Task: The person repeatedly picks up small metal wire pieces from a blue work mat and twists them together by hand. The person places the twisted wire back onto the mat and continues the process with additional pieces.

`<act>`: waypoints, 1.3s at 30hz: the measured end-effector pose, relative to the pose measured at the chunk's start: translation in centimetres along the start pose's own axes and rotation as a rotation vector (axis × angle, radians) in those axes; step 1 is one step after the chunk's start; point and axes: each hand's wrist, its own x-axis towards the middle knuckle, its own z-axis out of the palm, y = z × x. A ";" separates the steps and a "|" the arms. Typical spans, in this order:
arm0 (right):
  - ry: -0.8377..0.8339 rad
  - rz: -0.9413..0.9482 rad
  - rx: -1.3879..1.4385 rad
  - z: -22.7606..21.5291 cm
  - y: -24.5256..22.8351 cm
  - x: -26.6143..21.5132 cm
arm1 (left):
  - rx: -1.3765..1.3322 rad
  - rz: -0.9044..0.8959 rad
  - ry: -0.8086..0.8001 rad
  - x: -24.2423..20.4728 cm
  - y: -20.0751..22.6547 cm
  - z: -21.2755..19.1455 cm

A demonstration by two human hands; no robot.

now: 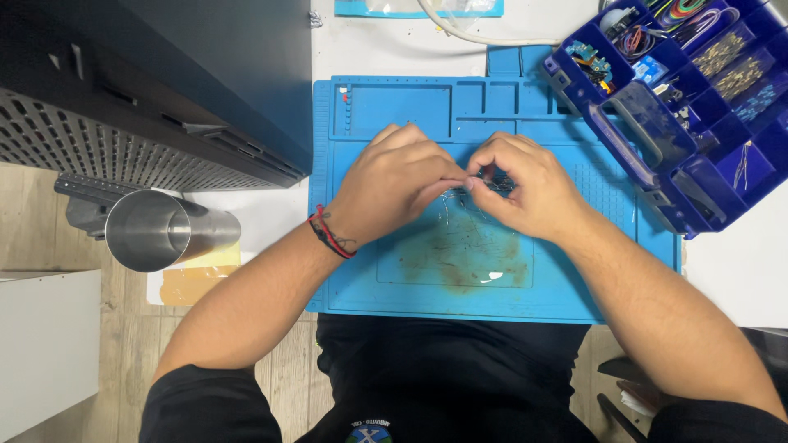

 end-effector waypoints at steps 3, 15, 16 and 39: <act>0.013 -0.021 0.000 0.0 -0.5 0.1 | -0.054 -0.039 0.012 -0.2 0.2 0.2; 0.051 -0.061 0.026 -0.1 -0.6 0.4 | -0.045 -0.006 0.069 0.1 -0.1 0.4; 0.052 -0.063 0.024 -0.2 -0.6 0.5 | -0.044 -0.003 0.070 0.1 -0.1 0.4; 0.181 -0.148 0.186 0.1 0.0 -0.2 | -0.430 -0.150 0.171 -0.1 -0.2 1.4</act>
